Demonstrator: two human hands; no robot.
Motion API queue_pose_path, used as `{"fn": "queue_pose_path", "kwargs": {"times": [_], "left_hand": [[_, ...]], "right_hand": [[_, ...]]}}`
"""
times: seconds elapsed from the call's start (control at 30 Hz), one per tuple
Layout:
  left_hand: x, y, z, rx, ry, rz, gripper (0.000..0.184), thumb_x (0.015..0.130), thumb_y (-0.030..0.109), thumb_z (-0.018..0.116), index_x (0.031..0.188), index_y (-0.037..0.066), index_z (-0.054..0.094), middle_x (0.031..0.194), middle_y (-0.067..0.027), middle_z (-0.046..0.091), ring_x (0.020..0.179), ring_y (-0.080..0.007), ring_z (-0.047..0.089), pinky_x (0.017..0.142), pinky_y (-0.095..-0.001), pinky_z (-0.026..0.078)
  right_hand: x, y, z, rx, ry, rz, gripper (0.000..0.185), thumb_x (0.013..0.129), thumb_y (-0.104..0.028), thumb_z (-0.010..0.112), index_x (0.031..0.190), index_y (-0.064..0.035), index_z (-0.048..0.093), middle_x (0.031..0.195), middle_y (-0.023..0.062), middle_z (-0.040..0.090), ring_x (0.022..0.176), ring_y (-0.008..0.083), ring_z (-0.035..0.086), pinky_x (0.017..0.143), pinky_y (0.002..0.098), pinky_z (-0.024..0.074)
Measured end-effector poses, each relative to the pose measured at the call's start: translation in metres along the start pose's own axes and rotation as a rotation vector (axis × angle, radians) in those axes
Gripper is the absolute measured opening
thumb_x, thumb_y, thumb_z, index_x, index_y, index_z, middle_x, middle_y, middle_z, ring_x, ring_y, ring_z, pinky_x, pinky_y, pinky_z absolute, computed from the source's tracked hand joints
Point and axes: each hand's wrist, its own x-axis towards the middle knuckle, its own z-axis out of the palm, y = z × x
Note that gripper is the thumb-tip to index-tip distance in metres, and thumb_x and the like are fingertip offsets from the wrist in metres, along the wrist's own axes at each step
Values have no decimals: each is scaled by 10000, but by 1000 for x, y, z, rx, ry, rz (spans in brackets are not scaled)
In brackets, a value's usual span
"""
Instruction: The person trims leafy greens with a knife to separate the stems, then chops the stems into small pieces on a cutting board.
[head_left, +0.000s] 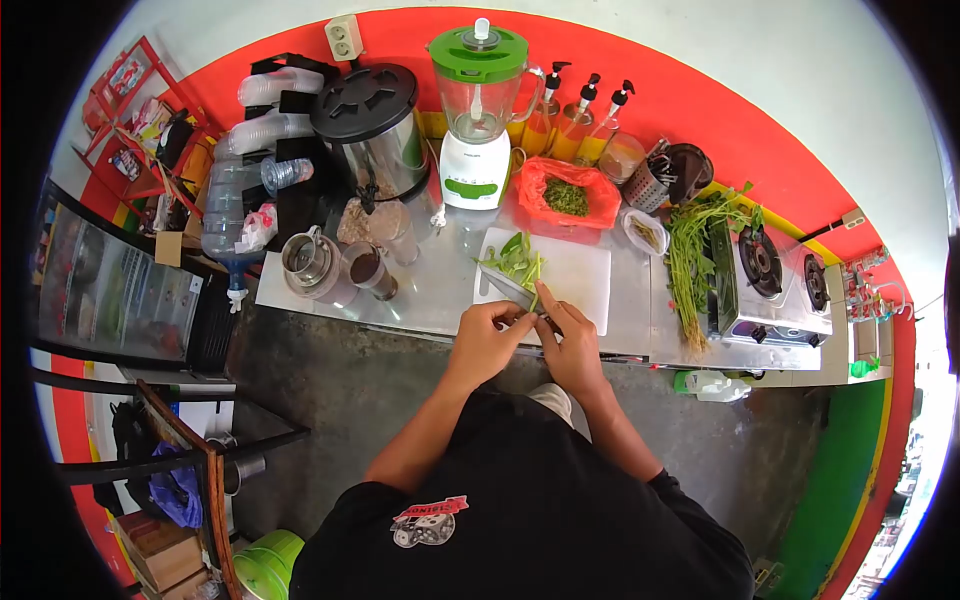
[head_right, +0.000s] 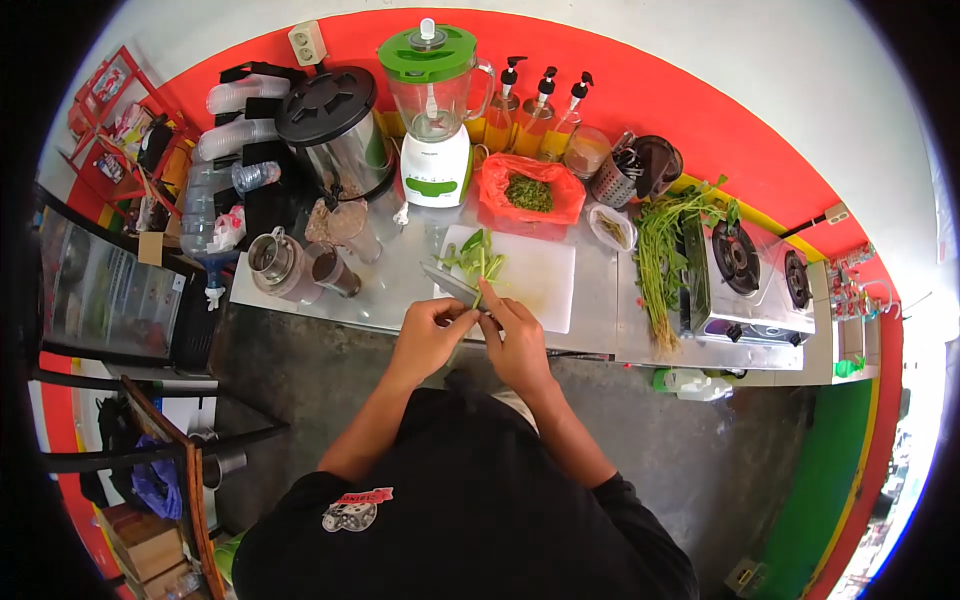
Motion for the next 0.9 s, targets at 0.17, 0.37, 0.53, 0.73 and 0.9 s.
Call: {"fn": "queue_pose_path", "kwargs": {"times": [0.17, 0.37, 0.53, 0.73, 0.9], "left_hand": [[0, -7, -1, -80, -11, -35, 144, 907, 74, 706, 967, -50, 746, 807, -69, 726, 718, -93, 616, 668, -251, 476], [-1, -12, -4, -82, -23, -27, 151, 893, 86, 714, 937, -56, 740, 771, -84, 736, 685, -93, 643, 638, -264, 491], [-3, -14, -6, -66, -35, -72, 141, 884, 77, 718, 918, -58, 740, 727, -69, 713, 637, -76, 591, 614, -261, 473], [6, -40, -8, -26, 9, -46, 142, 873, 96, 729, 901, -42, 745, 722, -71, 707, 637, -88, 593, 609, -274, 474], [35, -75, -11, 41, 130, -105, 167, 879, 127, 730, 938, -27, 759, 745, -54, 708, 652, -88, 586, 625, -265, 466]], "right_hand": [[0, -6, -5, 59, 14, 83, 543, 927, -14, 638, 1454, -41, 514, 856, 164, 639, 708, 223, 597, 700, 330, 506], [3, -1, -10, 2, 43, 55, 507, 926, -45, 655, 1415, 4, 530, 847, 204, 653, 685, 296, 636, 666, 375, 509], [11, 6, -18, -51, 98, 58, 471, 938, -45, 620, 1401, 4, 551, 781, 178, 615, 620, 218, 527, 616, 343, 451], [22, 40, -24, -33, 210, 279, 420, 969, -107, 616, 1365, 30, 581, 722, 90, 630, 656, 106, 519, 611, 313, 442], [7, 85, -12, 115, 290, 424, 392, 986, -142, 598, 1340, 27, 602, 790, 90, 687, 689, 117, 576, 658, 295, 477]]}}
